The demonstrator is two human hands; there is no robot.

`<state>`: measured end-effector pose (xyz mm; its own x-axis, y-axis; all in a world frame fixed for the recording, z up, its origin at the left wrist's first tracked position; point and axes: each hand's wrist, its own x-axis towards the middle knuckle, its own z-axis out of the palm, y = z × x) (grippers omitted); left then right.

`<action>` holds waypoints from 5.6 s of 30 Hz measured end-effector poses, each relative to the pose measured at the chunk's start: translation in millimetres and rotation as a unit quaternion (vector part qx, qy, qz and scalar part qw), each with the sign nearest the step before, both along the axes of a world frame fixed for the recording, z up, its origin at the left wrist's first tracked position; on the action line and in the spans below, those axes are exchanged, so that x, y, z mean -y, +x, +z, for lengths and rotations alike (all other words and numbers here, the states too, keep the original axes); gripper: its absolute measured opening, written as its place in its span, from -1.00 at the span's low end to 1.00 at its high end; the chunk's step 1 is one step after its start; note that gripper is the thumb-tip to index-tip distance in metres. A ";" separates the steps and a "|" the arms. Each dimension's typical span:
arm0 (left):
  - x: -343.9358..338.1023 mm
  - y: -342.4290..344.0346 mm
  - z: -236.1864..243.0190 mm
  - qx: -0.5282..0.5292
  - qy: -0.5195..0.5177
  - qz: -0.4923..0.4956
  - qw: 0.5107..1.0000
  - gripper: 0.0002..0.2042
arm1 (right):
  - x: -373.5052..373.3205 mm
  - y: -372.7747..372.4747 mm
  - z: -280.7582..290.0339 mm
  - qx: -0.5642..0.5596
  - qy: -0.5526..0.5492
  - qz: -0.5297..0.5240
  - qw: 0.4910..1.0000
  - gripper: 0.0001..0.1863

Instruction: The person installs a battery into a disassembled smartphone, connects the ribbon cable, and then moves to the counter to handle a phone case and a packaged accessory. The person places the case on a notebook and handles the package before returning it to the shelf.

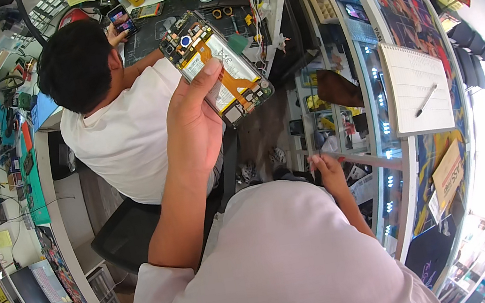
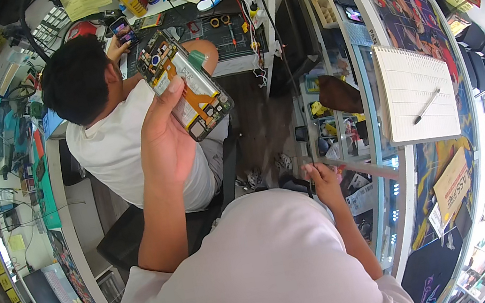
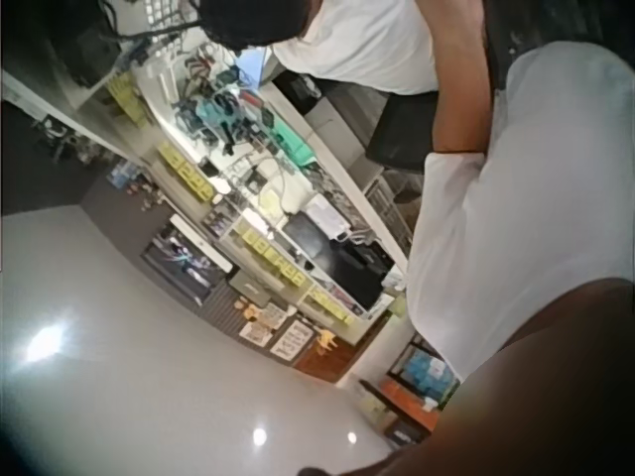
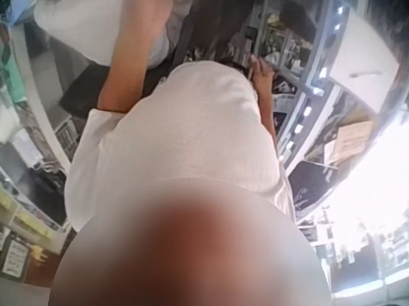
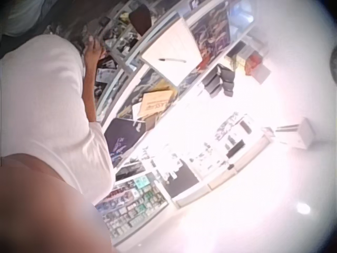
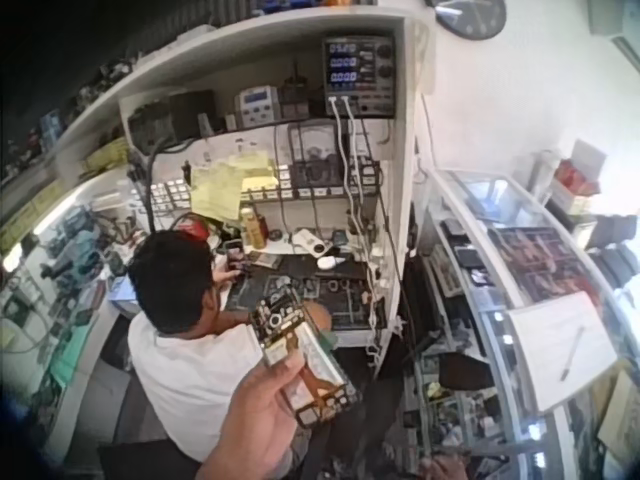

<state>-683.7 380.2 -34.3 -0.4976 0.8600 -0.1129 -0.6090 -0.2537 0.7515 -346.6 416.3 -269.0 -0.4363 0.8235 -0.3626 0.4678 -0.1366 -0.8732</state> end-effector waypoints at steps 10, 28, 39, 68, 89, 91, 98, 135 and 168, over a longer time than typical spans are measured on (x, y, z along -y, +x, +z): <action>-17.2 -10.2 -0.4 0.007 0.031 -0.025 0.999 -0.60 | 59.3 45.4 74.4 0.071 0.145 -0.140 0.977 -0.53; 13.1 17.8 4.6 -0.010 0.041 0.017 0.999 -0.60 | -41.4 -46.8 267.1 -0.117 0.123 0.092 0.981 -0.52; 16.0 49.8 18.7 -0.037 0.052 0.079 0.995 -0.54 | -49.5 -91.5 278.3 -0.138 0.248 0.297 0.912 -0.62; -2.5 79.5 20.3 -0.065 0.039 0.163 0.984 -0.60 | -56.5 -97.3 261.8 -0.142 0.317 0.247 0.904 -0.79; 1.4 73.7 -3.8 -0.097 0.039 0.158 0.982 -0.56 | -56.6 -104.8 232.0 -0.124 0.223 0.265 0.930 -0.70; 1.7 74.6 -5.8 -0.102 0.031 0.164 0.981 -0.56 | -55.8 -103.5 228.4 -0.134 0.214 0.263 0.931 -0.70; 3.5 76.0 -3.4 -0.116 0.010 0.175 0.978 -0.67 | -54.0 -104.2 220.6 -0.162 0.175 0.258 0.936 -0.69; 8.5 78.5 7.2 -0.103 0.018 0.151 0.983 -0.70 | -52.8 -101.8 223.1 -0.183 0.174 0.275 0.928 -0.70; 10.3 77.5 3.6 -0.107 0.027 0.142 0.984 -0.71 | -52.8 -101.9 216.2 -0.180 0.163 0.271 0.931 -0.72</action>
<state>-606.2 369.9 -30.6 -0.7259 0.6849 0.0637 -0.3363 -0.4342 0.8357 -448.6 469.1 -52.8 -0.8654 0.4870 0.1181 0.0600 0.3347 -0.9404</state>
